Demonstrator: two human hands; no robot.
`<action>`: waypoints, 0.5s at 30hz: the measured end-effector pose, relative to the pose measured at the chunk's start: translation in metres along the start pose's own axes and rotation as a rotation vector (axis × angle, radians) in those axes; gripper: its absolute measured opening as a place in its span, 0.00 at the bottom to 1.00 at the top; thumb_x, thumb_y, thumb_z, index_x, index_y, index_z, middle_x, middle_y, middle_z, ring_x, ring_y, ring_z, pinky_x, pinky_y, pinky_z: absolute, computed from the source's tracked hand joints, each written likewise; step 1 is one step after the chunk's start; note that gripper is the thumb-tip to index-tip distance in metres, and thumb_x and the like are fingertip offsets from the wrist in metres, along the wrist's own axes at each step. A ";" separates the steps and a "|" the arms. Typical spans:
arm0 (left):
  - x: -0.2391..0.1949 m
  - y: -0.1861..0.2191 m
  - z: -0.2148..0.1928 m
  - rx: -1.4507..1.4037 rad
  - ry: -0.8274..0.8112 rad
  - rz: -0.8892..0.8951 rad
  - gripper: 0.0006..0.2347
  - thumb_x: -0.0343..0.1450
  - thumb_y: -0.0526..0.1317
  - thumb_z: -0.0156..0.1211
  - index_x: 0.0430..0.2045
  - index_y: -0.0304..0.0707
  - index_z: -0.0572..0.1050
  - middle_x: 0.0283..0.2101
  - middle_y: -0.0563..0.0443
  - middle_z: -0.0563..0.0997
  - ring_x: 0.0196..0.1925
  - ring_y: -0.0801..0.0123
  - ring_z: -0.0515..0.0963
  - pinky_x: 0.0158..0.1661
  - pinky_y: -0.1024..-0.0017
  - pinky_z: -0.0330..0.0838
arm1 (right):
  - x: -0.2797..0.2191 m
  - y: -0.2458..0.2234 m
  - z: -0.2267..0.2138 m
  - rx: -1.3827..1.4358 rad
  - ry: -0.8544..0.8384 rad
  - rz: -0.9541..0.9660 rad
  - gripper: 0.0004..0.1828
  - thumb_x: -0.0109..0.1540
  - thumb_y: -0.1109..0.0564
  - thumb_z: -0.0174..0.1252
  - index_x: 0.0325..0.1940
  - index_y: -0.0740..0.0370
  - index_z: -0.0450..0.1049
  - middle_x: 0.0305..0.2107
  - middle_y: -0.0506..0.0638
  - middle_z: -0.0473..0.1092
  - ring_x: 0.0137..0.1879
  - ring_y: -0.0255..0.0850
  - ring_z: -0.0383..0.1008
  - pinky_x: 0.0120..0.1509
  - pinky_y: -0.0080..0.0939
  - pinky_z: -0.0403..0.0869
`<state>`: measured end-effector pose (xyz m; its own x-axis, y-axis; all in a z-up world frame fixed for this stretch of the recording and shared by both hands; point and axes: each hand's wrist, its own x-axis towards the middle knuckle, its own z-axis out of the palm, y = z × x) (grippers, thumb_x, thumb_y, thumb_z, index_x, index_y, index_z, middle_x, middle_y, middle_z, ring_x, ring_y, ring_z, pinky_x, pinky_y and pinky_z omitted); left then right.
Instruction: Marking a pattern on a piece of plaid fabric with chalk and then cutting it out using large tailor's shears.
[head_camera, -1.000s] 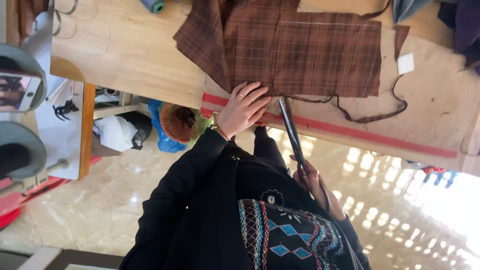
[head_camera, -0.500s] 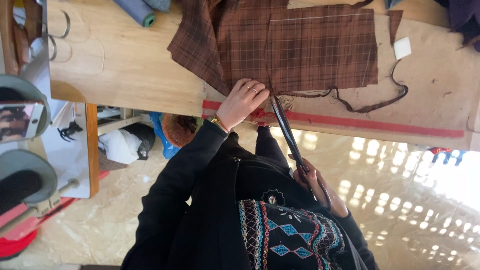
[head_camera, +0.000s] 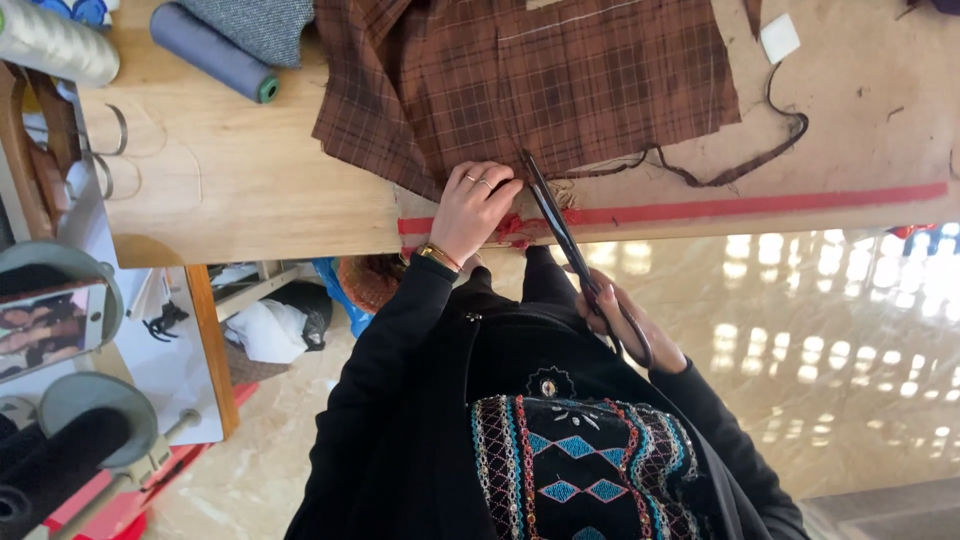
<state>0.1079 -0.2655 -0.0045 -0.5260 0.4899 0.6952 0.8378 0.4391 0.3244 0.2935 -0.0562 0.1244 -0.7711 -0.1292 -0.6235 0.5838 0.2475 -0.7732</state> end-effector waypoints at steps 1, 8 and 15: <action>0.000 0.000 -0.001 -0.006 -0.002 -0.002 0.03 0.74 0.35 0.60 0.33 0.46 0.79 0.39 0.54 0.76 0.44 0.62 0.79 0.46 0.65 0.74 | 0.004 -0.002 0.000 0.036 -0.020 -0.055 0.36 0.69 0.32 0.25 0.61 0.59 0.66 0.29 0.51 0.69 0.27 0.33 0.68 0.29 0.35 0.71; 0.000 -0.003 -0.002 -0.052 -0.003 0.003 0.03 0.74 0.34 0.60 0.34 0.45 0.79 0.39 0.54 0.76 0.44 0.62 0.80 0.45 0.65 0.75 | 0.020 0.000 0.002 0.131 -0.045 -0.139 0.37 0.70 0.31 0.28 0.63 0.64 0.62 0.29 0.47 0.60 0.27 0.27 0.55 0.26 0.25 0.61; -0.001 -0.002 -0.001 -0.034 0.009 -0.004 0.03 0.73 0.34 0.60 0.33 0.47 0.80 0.38 0.55 0.76 0.43 0.63 0.79 0.46 0.65 0.75 | 0.028 0.011 0.005 0.192 -0.045 -0.128 0.36 0.70 0.29 0.29 0.60 0.62 0.62 0.27 0.44 0.56 0.25 0.25 0.53 0.24 0.22 0.58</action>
